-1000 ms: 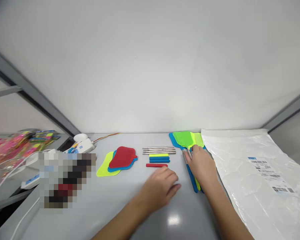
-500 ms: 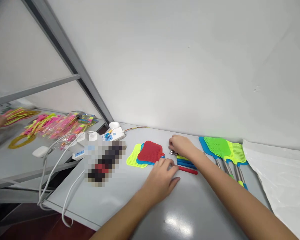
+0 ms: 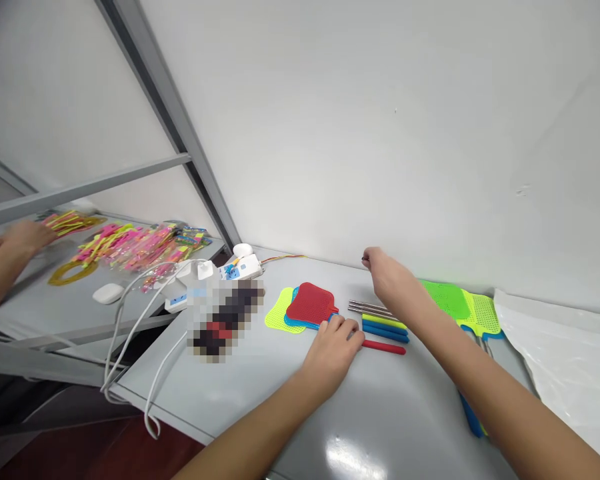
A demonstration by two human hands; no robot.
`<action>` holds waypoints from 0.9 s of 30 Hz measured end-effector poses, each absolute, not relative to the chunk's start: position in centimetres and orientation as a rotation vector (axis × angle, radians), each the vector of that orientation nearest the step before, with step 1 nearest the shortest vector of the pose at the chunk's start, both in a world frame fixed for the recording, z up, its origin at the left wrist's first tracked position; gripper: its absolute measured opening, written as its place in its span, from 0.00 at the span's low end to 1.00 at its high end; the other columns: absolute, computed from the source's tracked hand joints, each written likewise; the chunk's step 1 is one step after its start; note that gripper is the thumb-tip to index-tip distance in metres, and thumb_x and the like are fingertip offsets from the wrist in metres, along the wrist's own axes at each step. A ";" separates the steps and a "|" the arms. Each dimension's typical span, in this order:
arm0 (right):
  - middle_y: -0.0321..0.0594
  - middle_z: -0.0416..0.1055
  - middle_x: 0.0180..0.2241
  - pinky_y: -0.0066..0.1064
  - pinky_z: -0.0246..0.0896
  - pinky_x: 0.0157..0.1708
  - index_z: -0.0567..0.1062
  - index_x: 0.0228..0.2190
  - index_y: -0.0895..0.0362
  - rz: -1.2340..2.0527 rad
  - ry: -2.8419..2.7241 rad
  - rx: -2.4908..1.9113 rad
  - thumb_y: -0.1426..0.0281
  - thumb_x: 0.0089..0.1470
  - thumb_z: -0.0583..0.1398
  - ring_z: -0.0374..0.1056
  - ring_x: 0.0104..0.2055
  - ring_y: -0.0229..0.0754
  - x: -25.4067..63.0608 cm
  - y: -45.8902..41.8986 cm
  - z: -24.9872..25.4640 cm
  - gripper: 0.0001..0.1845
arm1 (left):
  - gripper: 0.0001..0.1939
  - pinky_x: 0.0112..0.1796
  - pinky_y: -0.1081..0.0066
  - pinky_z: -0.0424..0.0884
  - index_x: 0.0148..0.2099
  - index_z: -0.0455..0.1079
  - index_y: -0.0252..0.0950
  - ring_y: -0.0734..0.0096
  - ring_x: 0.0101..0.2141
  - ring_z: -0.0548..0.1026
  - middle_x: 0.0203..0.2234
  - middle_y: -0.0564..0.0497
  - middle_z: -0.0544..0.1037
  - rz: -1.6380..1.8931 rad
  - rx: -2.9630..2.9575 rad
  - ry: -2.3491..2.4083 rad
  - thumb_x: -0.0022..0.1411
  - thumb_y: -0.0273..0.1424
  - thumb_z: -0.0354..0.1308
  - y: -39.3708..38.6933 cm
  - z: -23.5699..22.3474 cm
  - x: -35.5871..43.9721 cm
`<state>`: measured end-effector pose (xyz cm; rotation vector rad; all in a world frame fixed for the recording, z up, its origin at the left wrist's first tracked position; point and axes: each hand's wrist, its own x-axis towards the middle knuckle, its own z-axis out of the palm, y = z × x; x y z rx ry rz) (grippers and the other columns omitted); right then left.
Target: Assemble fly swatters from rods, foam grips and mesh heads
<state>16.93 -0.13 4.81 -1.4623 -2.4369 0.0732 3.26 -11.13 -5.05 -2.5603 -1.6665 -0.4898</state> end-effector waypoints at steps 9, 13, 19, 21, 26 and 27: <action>0.32 0.59 0.24 0.32 0.52 0.24 0.62 0.35 0.51 0.337 -1.590 -0.793 0.65 0.59 0.54 0.56 0.22 0.38 17.4 -9.6 7.0 0.05 | 0.07 0.42 0.64 0.64 0.43 0.66 0.40 0.66 0.40 0.68 0.37 0.51 0.74 -1.292 -2.629 -1.565 0.65 0.26 0.51 -14.6 -0.7 1.0; 0.28 0.49 0.19 0.29 0.43 0.19 0.63 0.29 0.52 0.695 -1.171 -0.610 0.62 0.61 0.52 0.45 0.19 0.34 15.6 -13.1 8.0 0.10 | 0.08 0.44 0.64 0.65 0.44 0.67 0.39 0.67 0.38 0.69 0.36 0.50 0.75 -1.719 -2.532 -1.492 0.63 0.26 0.52 -16.5 -0.1 0.3; 0.26 0.41 0.16 0.26 0.37 0.16 0.55 0.20 0.54 1.016 -0.943 -0.579 0.57 0.63 0.47 0.36 0.17 0.32 13.7 -15.0 9.0 0.22 | 0.06 0.41 0.64 0.67 0.42 0.67 0.38 0.65 0.38 0.68 0.34 0.49 0.73 -1.710 -2.721 -1.559 0.62 0.25 0.52 -17.4 -2.2 0.9; 0.26 0.41 0.16 0.26 0.37 0.15 0.54 0.19 0.54 1.035 -0.952 -0.587 0.56 0.63 0.48 0.36 0.17 0.32 13.5 -15.2 9.1 0.23 | 0.06 0.41 0.65 0.67 0.42 0.66 0.38 0.66 0.38 0.68 0.35 0.49 0.72 -1.739 -2.775 -1.575 0.62 0.25 0.53 -17.3 -2.4 1.2; 0.26 0.41 0.16 0.25 0.38 0.16 0.53 0.19 0.54 1.107 -1.014 -0.586 0.60 0.63 0.49 0.37 0.17 0.32 13.8 -15.2 9.1 0.23 | 0.07 0.41 0.67 0.68 0.45 0.65 0.40 0.68 0.38 0.71 0.36 0.51 0.74 -1.692 -2.902 -1.736 0.65 0.28 0.52 -17.0 -2.9 1.6; 0.26 0.41 0.16 0.25 0.37 0.16 0.53 0.18 0.54 1.137 -1.029 -0.581 0.61 0.62 0.49 0.37 0.17 0.31 14.0 -15.1 9.1 0.23 | 0.06 0.41 0.68 0.68 0.46 0.65 0.40 0.68 0.38 0.71 0.36 0.51 0.75 -1.650 -2.916 -1.764 0.65 0.29 0.52 -16.9 -3.1 1.7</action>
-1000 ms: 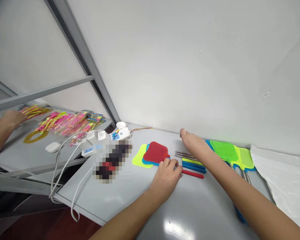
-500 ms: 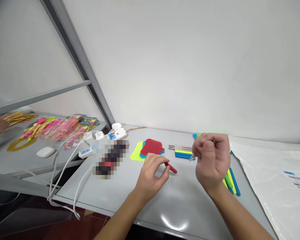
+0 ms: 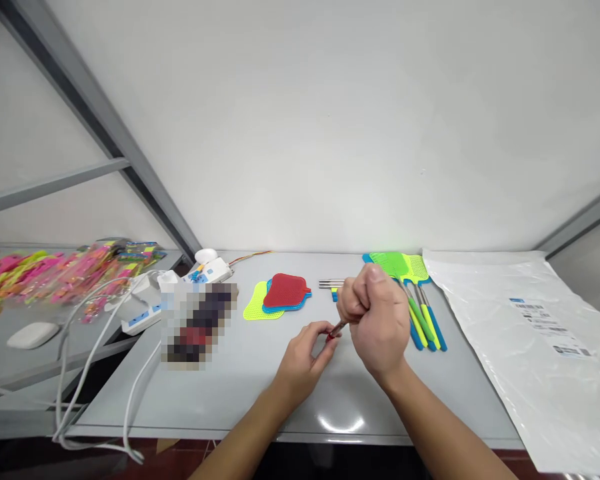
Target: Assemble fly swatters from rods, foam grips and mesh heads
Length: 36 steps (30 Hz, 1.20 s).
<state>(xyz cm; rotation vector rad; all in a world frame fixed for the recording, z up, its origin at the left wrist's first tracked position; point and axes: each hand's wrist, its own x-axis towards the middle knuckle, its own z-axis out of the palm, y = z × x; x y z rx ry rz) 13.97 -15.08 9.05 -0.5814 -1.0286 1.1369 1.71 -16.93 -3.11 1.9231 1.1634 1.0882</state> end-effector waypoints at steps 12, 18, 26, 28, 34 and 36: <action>0.27 0.43 0.15 0.26 0.37 0.17 0.54 0.18 0.54 1.289 -1.199 -0.497 0.64 0.62 0.49 0.40 0.17 0.31 14.6 -14.5 8.9 0.22 | 0.08 0.41 0.69 0.68 0.46 0.69 0.40 0.69 0.39 0.73 0.38 0.53 0.78 1.047 2.009 1.193 0.67 0.29 0.49 -16.3 -3.8 2.6; 0.27 0.43 0.15 0.26 0.36 0.17 0.54 0.18 0.55 1.298 -1.185 -0.469 0.64 0.63 0.49 0.40 0.17 0.31 14.4 -14.3 8.9 0.22 | 0.09 0.40 0.70 0.67 0.44 0.70 0.40 0.68 0.37 0.73 0.36 0.53 0.78 1.004 1.931 1.268 0.67 0.32 0.49 -16.1 -3.5 2.7; 0.27 0.43 0.15 0.27 0.35 0.17 0.53 0.17 0.55 1.286 -1.107 -0.537 0.64 0.62 0.51 0.39 0.17 0.30 14.8 -13.1 9.1 0.23 | 0.09 0.39 0.72 0.66 0.43 0.70 0.39 0.69 0.35 0.73 0.35 0.53 0.77 0.994 1.877 1.228 0.67 0.32 0.49 -15.7 -3.0 2.8; 0.27 0.43 0.15 0.27 0.35 0.16 0.53 0.17 0.54 1.291 -1.081 -0.552 0.63 0.62 0.50 0.38 0.17 0.30 15.0 -12.8 9.0 0.23 | 0.09 0.38 0.73 0.66 0.42 0.69 0.39 0.70 0.35 0.73 0.34 0.53 0.77 1.004 1.868 1.209 0.68 0.32 0.48 -15.7 -3.0 2.9; 0.28 0.44 0.16 0.27 0.36 0.17 0.54 0.17 0.54 1.276 -1.147 -0.588 0.63 0.62 0.51 0.40 0.18 0.31 14.4 -12.8 7.7 0.23 | 0.08 0.35 0.74 0.64 0.40 0.69 0.38 0.72 0.32 0.71 0.32 0.53 0.75 1.032 1.847 1.204 0.67 0.31 0.49 -15.5 -3.0 3.2; 0.28 0.44 0.16 0.28 0.37 0.18 0.53 0.18 0.54 1.288 -1.168 -0.593 0.62 0.62 0.51 0.40 0.18 0.32 14.2 -12.9 6.7 0.23 | 0.08 0.36 0.74 0.64 0.40 0.69 0.37 0.71 0.33 0.71 0.33 0.52 0.76 1.044 1.820 1.194 0.67 0.30 0.49 -15.5 -3.0 3.3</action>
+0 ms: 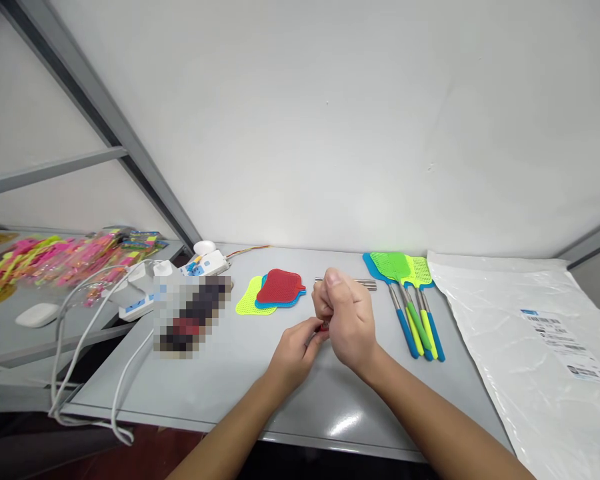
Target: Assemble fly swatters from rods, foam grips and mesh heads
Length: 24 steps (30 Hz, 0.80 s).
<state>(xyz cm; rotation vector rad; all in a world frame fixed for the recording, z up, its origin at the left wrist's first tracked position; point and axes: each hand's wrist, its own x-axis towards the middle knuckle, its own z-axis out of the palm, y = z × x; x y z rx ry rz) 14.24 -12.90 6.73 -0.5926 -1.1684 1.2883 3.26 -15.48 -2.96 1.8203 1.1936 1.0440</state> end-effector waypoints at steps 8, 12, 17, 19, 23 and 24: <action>0.27 0.44 0.13 0.29 0.37 0.17 0.54 0.15 0.54 1.307 -1.136 -0.708 0.57 0.61 0.52 0.41 0.16 0.31 14.4 -12.5 2.7 0.27 | 0.09 0.35 0.73 0.64 0.41 0.68 0.37 0.70 0.33 0.71 0.33 0.52 0.75 1.018 1.774 1.162 0.67 0.28 0.46 -15.6 -3.3 3.6; 0.26 0.43 0.12 0.29 0.35 0.16 0.52 0.15 0.54 1.300 -1.101 -0.726 0.57 0.61 0.54 0.40 0.15 0.30 14.1 -12.4 2.1 0.28 | 0.09 0.36 0.73 0.65 0.40 0.67 0.37 0.70 0.34 0.72 0.33 0.52 0.75 1.016 1.773 1.143 0.66 0.25 0.45 -15.6 -3.6 3.5; 0.25 0.45 0.13 0.28 0.36 0.16 0.54 0.16 0.54 1.317 -1.136 -0.702 0.58 0.60 0.55 0.40 0.15 0.30 13.6 -12.0 1.3 0.26 | 0.10 0.35 0.73 0.65 0.38 0.66 0.37 0.71 0.33 0.71 0.31 0.52 0.74 1.025 1.781 1.162 0.65 0.23 0.44 -15.5 -3.9 3.3; 0.26 0.46 0.13 0.28 0.36 0.16 0.54 0.17 0.54 1.331 -1.171 -0.693 0.58 0.61 0.54 0.40 0.16 0.30 13.6 -11.9 1.0 0.25 | 0.10 0.34 0.74 0.65 0.37 0.66 0.37 0.70 0.32 0.71 0.31 0.51 0.75 1.027 1.781 1.175 0.65 0.23 0.44 -15.5 -4.0 3.3; 0.27 0.46 0.13 0.29 0.38 0.17 0.54 0.16 0.54 1.339 -1.218 -0.688 0.57 0.62 0.53 0.42 0.17 0.31 13.7 -12.0 0.5 0.26 | 0.09 0.33 0.73 0.64 0.36 0.66 0.36 0.71 0.31 0.71 0.30 0.51 0.75 1.030 1.779 1.188 0.65 0.24 0.45 -15.4 -4.0 3.3; 0.27 0.46 0.13 0.28 0.38 0.17 0.54 0.16 0.54 1.338 -1.223 -0.688 0.57 0.61 0.53 0.42 0.17 0.31 13.8 -12.0 0.5 0.26 | 0.10 0.33 0.73 0.64 0.36 0.65 0.36 0.70 0.31 0.71 0.30 0.51 0.75 1.029 1.779 1.186 0.65 0.24 0.44 -15.4 -4.0 3.3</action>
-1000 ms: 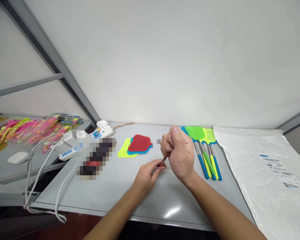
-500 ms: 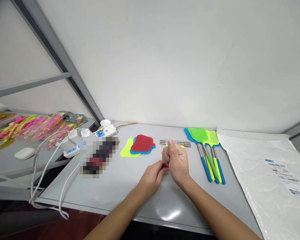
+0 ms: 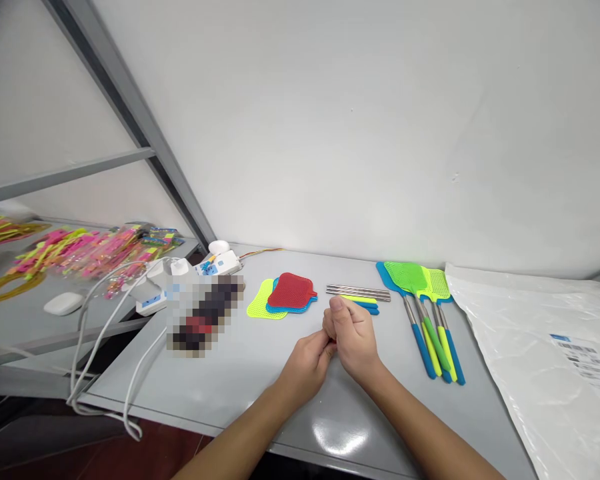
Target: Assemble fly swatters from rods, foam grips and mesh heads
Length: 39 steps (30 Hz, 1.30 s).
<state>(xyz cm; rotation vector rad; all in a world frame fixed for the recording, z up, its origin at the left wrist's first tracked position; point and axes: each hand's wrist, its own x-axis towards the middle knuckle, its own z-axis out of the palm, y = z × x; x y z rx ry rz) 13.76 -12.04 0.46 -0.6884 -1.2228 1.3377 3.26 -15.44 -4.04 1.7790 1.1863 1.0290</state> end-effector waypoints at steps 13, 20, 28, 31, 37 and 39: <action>0.27 0.45 0.14 0.28 0.38 0.18 0.54 0.17 0.54 1.321 -1.207 -0.685 0.57 0.61 0.54 0.42 0.17 0.32 13.9 -12.4 -0.5 0.26 | 0.10 0.31 0.72 0.63 0.35 0.66 0.37 0.69 0.30 0.70 0.29 0.51 0.74 1.015 1.765 1.159 0.66 0.27 0.44 -15.6 -4.0 3.2; 0.27 0.45 0.15 0.29 0.37 0.18 0.53 0.18 0.54 1.318 -1.261 -0.675 0.57 0.61 0.53 0.41 0.18 0.32 13.7 -12.4 -0.8 0.25 | 0.10 0.32 0.72 0.63 0.36 0.66 0.37 0.68 0.31 0.71 0.30 0.50 0.75 1.036 1.768 1.173 0.66 0.26 0.44 -15.8 -4.3 3.1; 0.28 0.49 0.18 0.28 0.43 0.21 0.56 0.20 0.54 1.320 -1.427 -0.706 0.56 0.61 0.53 0.45 0.21 0.34 13.9 -13.1 0.5 0.23 | 0.11 0.34 0.69 0.64 0.39 0.66 0.36 0.63 0.34 0.72 0.33 0.46 0.75 1.102 1.799 1.192 0.67 0.28 0.42 -16.4 -4.1 3.1; 0.32 0.58 0.22 0.29 0.50 0.23 0.66 0.27 0.54 1.397 -1.581 -0.621 0.51 0.60 0.51 0.54 0.24 0.36 14.3 -13.2 2.9 0.21 | 0.11 0.35 0.68 0.64 0.42 0.65 0.36 0.65 0.33 0.71 0.33 0.46 0.74 1.190 1.752 1.161 0.68 0.30 0.42 -17.0 -3.4 2.9; 0.43 0.70 0.45 0.34 0.60 0.45 0.67 0.48 0.53 1.106 -1.957 -1.041 0.49 0.62 0.43 0.66 0.48 0.44 12.7 -8.1 4.8 0.27 | 0.12 0.27 0.73 0.60 0.45 0.61 0.37 0.74 0.23 0.62 0.22 0.57 0.62 1.405 1.335 1.164 0.69 0.40 0.43 -18.9 -3.1 0.9; 0.48 0.70 0.46 0.34 0.60 0.44 0.69 0.47 0.57 0.917 -2.171 -1.356 0.48 0.58 0.50 0.67 0.47 0.46 11.4 -5.5 3.4 0.28 | 0.14 0.22 0.76 0.54 0.38 0.59 0.38 0.78 0.19 0.55 0.19 0.60 0.55 1.414 1.094 1.086 0.68 0.43 0.44 -19.2 -3.5 -0.1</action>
